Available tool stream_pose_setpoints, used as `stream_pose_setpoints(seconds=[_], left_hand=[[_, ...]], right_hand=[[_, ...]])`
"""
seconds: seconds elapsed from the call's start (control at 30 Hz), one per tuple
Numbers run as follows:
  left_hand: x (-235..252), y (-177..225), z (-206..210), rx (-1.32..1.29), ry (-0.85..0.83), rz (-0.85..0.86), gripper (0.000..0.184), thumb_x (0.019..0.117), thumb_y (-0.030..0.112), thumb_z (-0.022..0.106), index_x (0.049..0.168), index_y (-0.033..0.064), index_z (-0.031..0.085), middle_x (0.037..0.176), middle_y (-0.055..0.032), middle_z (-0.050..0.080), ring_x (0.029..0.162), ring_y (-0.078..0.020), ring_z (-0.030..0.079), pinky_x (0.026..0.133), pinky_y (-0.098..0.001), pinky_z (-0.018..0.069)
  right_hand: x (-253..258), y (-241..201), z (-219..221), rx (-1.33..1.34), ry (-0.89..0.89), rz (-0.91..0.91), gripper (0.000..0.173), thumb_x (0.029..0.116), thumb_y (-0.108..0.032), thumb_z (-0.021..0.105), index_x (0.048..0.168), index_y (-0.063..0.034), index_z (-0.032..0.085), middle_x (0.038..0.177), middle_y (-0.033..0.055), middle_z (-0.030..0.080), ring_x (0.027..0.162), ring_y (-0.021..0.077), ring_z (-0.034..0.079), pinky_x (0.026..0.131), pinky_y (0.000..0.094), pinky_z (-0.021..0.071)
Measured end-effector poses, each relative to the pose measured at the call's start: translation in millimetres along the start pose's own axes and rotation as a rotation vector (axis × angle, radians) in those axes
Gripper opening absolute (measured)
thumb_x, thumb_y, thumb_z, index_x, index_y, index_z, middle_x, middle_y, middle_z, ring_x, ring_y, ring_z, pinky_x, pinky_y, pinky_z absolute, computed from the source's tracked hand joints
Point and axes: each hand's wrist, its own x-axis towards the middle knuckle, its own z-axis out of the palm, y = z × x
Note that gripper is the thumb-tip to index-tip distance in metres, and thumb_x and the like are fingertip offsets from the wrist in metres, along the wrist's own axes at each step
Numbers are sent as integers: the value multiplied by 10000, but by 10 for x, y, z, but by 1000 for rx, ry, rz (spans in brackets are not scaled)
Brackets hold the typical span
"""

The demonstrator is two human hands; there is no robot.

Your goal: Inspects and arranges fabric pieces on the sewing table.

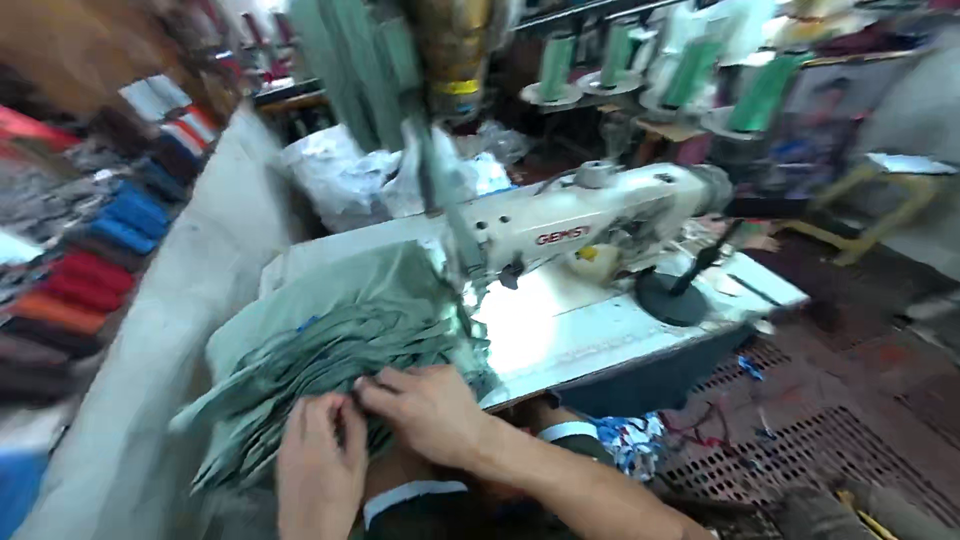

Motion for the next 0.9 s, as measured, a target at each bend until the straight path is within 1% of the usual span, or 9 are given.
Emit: stream_pose_setpoints(seconds=[0.23, 0.43, 0.5, 0.53, 0.57, 0.63, 0.73, 0.8, 0.9], left_hand=[[-88, -173, 74, -62, 103, -12, 164, 982, 175, 581, 990, 36, 668, 899, -88, 639, 794, -154, 625, 732, -269, 555], [-499, -455, -453, 32, 246, -244, 203, 983, 161, 589, 1004, -22, 675, 913, -131, 661, 765, -138, 643, 674, -272, 560], [-651, -622, -540, 118, 310, -327, 283, 985, 199, 630, 1116, -50, 667, 1120, -234, 641, 963, -238, 663, 776, -329, 577], [-691, -655, -559, 123, 311, -354, 359, 986, 238, 645, 1199, -51, 648, 1265, -276, 591, 1134, -303, 619, 866, -369, 561], [-696, -640, -552, 115, 325, -349, 390, 983, 258, 656, 1226, -47, 645, 1312, -284, 568, 1198, -319, 588, 904, -376, 546], [-632, -497, -482, 42, 331, -278, 314, 984, 246, 662, 1165, -8, 700, 1259, -223, 638, 1172, -267, 628, 922, -348, 557], [-404, -244, -281, -112, 249, -125, 198, 999, 217, 642, 1087, 86, 762, 1184, -79, 722, 1149, -174, 657, 1006, -330, 528], [-200, -157, -117, -152, 202, -50, 202, 1012, 220, 626, 1095, 107, 773, 1186, -48, 730, 1144, -176, 656, 1007, -350, 519], [5, -152, 121, -87, 100, -54, 267, 1025, 309, 597, 1158, 144, 759, 1205, -36, 717, 1134, -231, 641, 976, -433, 500]], right_hand=[[4, 29, 157, -53, 12, -84, 239, 1025, -247, 579, 1162, -171, 760, 829, 42, 685, 621, 214, 648, 471, 362, 501], [90, 162, -49, 59, 48, 101, 363, 977, -426, 649, 1156, -126, 748, 878, 56, 710, 585, 181, 625, 467, 366, 494], [161, 211, -51, 80, -38, 90, 310, 958, -374, 658, 1139, -145, 761, 880, 45, 709, 616, 188, 639, 497, 392, 512], [205, 220, -43, 99, -121, 86, 283, 941, -320, 663, 1140, -146, 762, 898, 51, 716, 659, 214, 669, 533, 434, 538], [256, 224, -35, 122, -197, 89, 261, 918, -259, 663, 1127, -136, 760, 917, 62, 724, 709, 241, 694, 578, 479, 555], [348, 251, 11, 138, -182, 90, 205, 901, -170, 657, 1072, -113, 754, 909, 57, 738, 722, 237, 703, 601, 493, 566], [459, 362, 181, 80, 76, 64, 200, 899, -98, 646, 1078, -77, 731, 916, 69, 735, 654, 215, 682, 517, 434, 541], [472, 466, 366, 84, 141, 93, 223, 904, -93, 648, 1114, -54, 712, 927, 86, 734, 668, 234, 689, 524, 446, 546], [341, 630, 599, 163, 182, 177, 222, 910, -150, 676, 1084, -11, 671, 780, 98, 697, 639, 247, 673, 554, 453, 551]])
